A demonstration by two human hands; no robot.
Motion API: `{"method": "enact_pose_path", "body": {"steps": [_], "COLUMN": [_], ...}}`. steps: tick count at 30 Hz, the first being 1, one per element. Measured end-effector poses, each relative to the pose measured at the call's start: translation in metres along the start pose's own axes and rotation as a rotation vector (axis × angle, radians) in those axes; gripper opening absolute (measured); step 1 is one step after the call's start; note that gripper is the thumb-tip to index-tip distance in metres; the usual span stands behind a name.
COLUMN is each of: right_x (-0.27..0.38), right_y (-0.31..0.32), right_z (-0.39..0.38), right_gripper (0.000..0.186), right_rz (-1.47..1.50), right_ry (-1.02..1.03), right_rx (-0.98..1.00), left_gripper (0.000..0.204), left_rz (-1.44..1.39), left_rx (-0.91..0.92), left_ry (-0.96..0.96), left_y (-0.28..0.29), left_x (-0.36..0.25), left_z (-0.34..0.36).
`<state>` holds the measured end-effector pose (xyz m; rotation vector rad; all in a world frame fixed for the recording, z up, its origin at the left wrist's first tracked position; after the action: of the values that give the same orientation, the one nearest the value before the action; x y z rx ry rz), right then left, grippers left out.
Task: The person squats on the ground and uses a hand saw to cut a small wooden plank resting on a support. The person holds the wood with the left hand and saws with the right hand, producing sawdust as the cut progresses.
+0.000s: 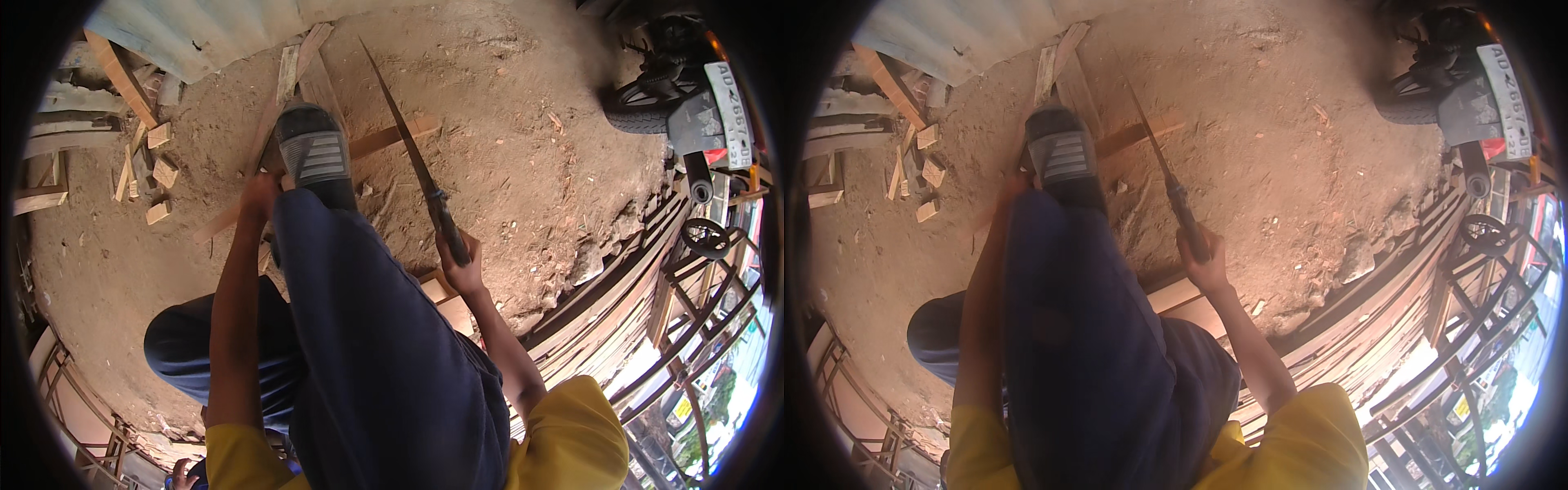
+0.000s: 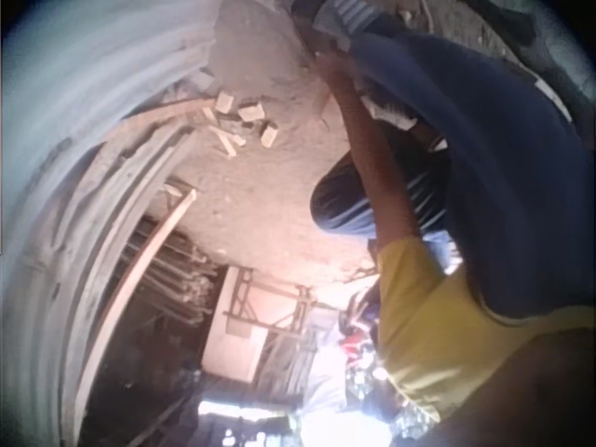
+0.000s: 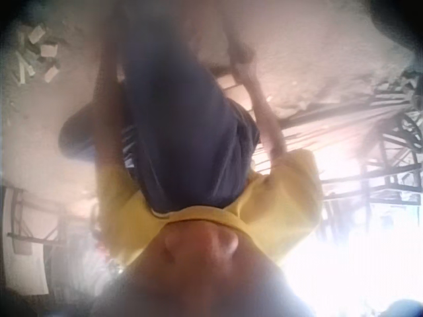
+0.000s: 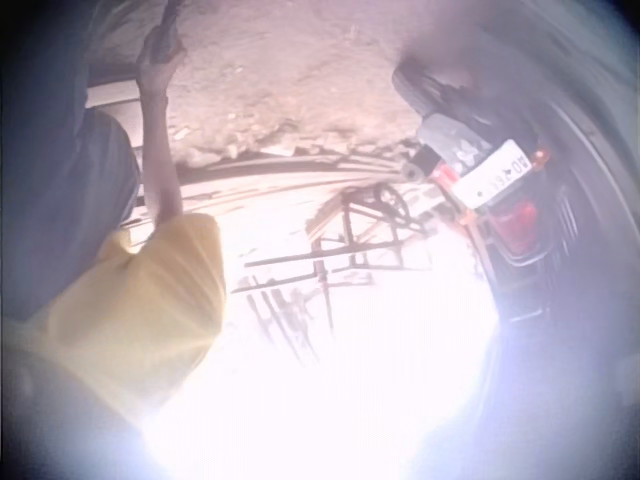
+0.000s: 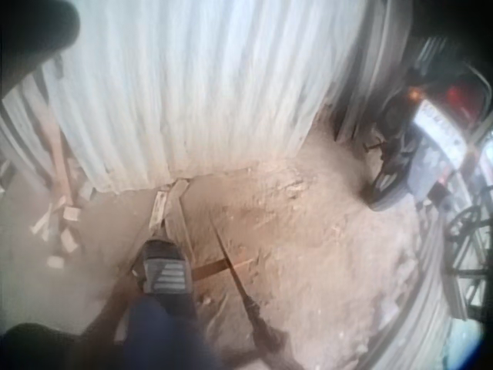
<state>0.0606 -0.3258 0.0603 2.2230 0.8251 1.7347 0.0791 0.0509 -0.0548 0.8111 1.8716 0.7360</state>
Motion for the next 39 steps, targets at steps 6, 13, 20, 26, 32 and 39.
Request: {"method": "enact_pose_path", "body": {"steps": [6, 13, 20, 26, 32, 39], "right_x": [0.018, -0.019, 0.006, -0.023, 0.013, -0.036], "right_y": [-0.007, 0.017, 0.0, 0.026, -0.014, 0.022], "right_z": [0.024, -0.034, 0.018, -0.048, 0.037, -0.058], "right_gripper": [0.017, 0.014, 0.018, 0.017, 0.02, 0.009], "right_rz": [-0.031, -0.121, -0.029, -0.141, -0.038, -0.146], "right_ry": [0.004, 0.11, 0.028, 0.119, 0.045, 0.053], "right_rx": [-0.01, -0.018, 0.034, -0.001, -0.038, 0.025], "left_gripper": [0.049, 0.051, 0.049, 0.048, 0.047, 0.049], "left_rz": [-0.032, 0.042, -0.008, 0.027, -0.048, 0.014], "left_rx": [-0.039, -0.047, -0.006, -0.028, 0.004, -0.007], "left_ry": [-0.101, -0.092, -0.06, -0.106, -0.004, -0.051], "left_y": [0.007, 0.003, 0.01, 0.008, 0.01, 0.005], "left_x": [-0.013, 0.001, -0.017, -0.009, -0.016, -0.005], "left_z": [-0.002, -0.002, -0.005, -0.003, -0.008, 0.0]}}
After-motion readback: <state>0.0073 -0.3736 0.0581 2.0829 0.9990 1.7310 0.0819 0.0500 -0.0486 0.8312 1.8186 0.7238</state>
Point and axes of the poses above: each hand's wrist, its own z-axis towards the middle knuckle, its own y-axis out of the back of the hand, x = y × z, the point moved 4 cm from there along z, towards the middle knuckle, and after that the axes turned 9 degrees about -z, right-handed, at the moved point
